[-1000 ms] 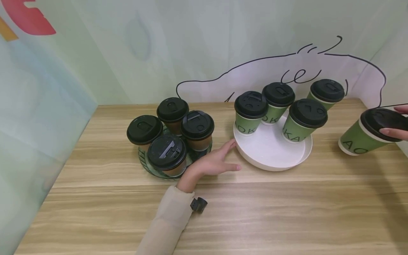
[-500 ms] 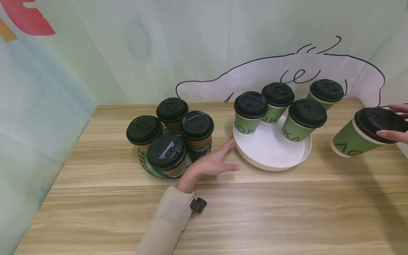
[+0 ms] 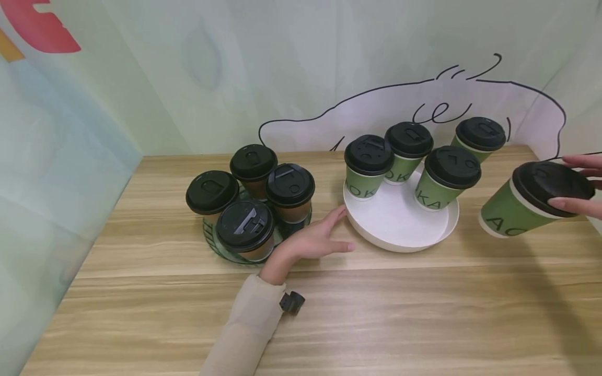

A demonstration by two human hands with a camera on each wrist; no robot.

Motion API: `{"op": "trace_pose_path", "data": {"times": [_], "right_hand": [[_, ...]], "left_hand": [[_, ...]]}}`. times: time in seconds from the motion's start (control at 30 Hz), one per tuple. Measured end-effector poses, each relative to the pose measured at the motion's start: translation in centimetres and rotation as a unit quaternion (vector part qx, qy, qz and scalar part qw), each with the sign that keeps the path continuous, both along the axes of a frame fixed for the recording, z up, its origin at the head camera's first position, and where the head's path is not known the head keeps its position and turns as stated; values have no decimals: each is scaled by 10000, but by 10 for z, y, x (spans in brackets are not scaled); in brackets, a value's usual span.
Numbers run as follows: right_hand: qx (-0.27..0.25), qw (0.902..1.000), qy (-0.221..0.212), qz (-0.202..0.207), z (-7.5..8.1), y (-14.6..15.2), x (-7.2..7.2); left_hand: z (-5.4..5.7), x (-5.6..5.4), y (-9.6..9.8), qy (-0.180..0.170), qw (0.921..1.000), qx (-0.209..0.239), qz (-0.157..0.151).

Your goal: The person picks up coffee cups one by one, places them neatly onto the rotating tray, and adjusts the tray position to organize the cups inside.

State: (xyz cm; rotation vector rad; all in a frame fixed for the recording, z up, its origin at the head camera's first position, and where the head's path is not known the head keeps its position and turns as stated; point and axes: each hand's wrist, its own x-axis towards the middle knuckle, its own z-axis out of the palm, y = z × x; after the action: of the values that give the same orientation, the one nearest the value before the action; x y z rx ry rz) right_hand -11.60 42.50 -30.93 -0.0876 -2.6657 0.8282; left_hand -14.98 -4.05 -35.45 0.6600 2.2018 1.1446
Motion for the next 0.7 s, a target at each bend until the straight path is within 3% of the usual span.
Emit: {"op": "trace_pose_path", "data": {"times": [0.17,0.37,0.7], "right_hand": [[-46,10000,7,85,6,-13,5],[-519,9960,345,642,4,-19,4],[-1197,9829,631,1249,25,-60,15]], "left_hand": [[-1,-1,0,15,10000,5,-18],[-1,0,0,22,10000,13,-42],[0,0,0,48,10000,-15,-51]]}}
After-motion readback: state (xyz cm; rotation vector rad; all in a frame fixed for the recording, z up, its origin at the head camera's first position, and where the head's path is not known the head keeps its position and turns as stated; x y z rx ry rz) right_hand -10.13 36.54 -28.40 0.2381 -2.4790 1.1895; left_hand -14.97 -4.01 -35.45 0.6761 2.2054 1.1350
